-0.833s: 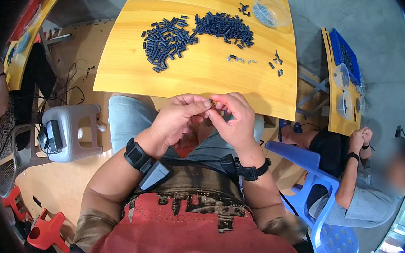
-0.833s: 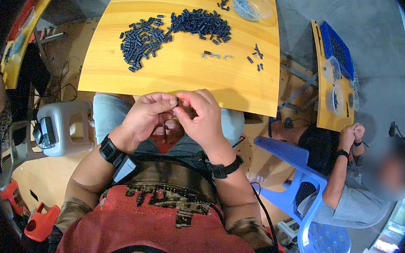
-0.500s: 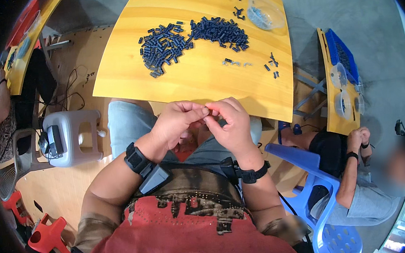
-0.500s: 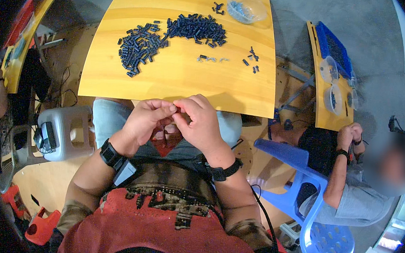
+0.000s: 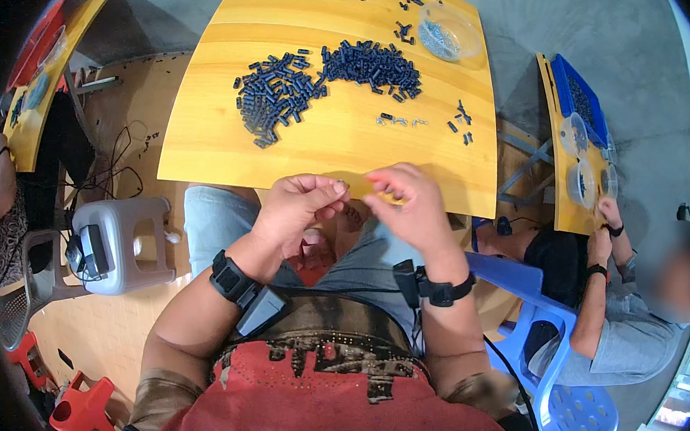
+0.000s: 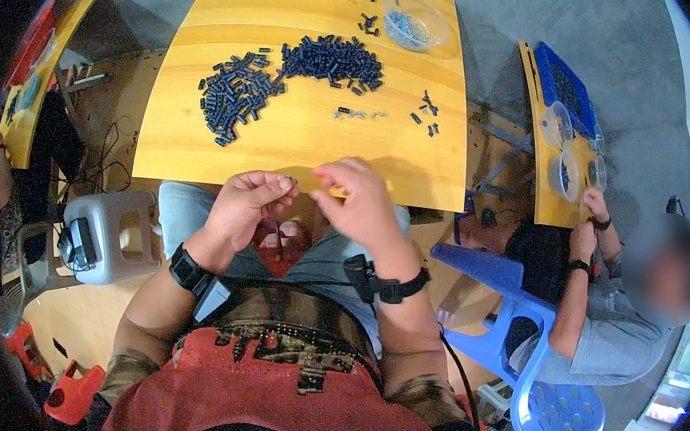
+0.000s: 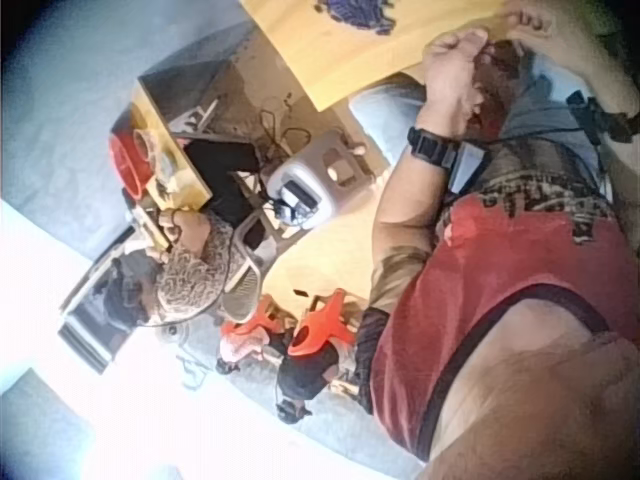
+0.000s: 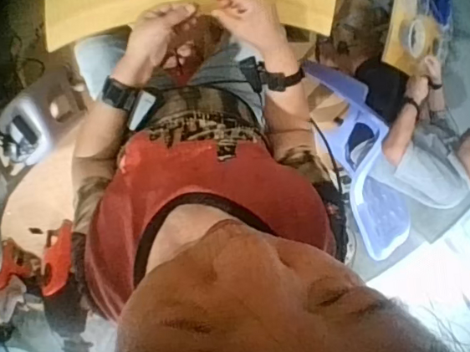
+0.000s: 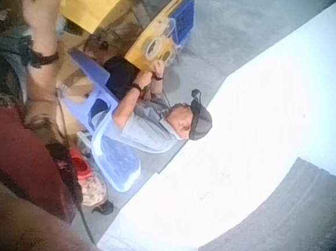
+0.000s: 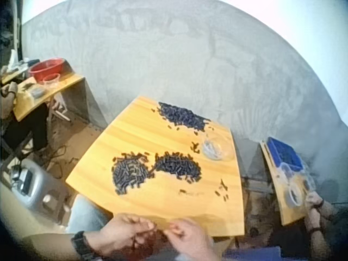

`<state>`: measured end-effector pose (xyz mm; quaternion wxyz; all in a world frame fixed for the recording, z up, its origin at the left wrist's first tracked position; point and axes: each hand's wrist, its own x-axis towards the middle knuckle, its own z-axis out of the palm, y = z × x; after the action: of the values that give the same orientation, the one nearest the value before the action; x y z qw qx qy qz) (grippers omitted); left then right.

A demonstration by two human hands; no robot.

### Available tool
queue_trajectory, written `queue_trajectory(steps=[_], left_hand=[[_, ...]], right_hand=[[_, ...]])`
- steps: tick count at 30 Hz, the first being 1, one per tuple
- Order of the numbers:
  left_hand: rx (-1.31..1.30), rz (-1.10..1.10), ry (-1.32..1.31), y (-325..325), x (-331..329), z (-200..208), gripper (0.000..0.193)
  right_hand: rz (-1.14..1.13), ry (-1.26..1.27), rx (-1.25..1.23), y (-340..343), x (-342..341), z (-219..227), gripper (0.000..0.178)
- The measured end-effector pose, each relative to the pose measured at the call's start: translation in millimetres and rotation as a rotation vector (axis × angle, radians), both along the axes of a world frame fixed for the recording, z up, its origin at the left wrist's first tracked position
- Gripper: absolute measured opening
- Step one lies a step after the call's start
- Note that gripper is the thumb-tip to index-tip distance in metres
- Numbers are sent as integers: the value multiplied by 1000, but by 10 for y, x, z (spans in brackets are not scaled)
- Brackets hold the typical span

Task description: Assembling small plastic components by hand at a table.

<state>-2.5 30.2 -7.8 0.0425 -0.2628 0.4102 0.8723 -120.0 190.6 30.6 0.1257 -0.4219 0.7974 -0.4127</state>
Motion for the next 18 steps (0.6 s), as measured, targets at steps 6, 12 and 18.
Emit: queue_trajectory(steps=[6, 12, 18], left_hand=[[-37, 121, 20, -185, -155, 44, 14], [-71, 146, 35, -316, -267, -11, 15], [31, 87, 39, -432, -259, -132, 14]], right_hand=[[-262, 114, 22, -86, -684, -9, 12], [-276, 333, 30, -258, -1216, -176, 7], [-290, 357, 126, -465, -1447, -313, 5]])
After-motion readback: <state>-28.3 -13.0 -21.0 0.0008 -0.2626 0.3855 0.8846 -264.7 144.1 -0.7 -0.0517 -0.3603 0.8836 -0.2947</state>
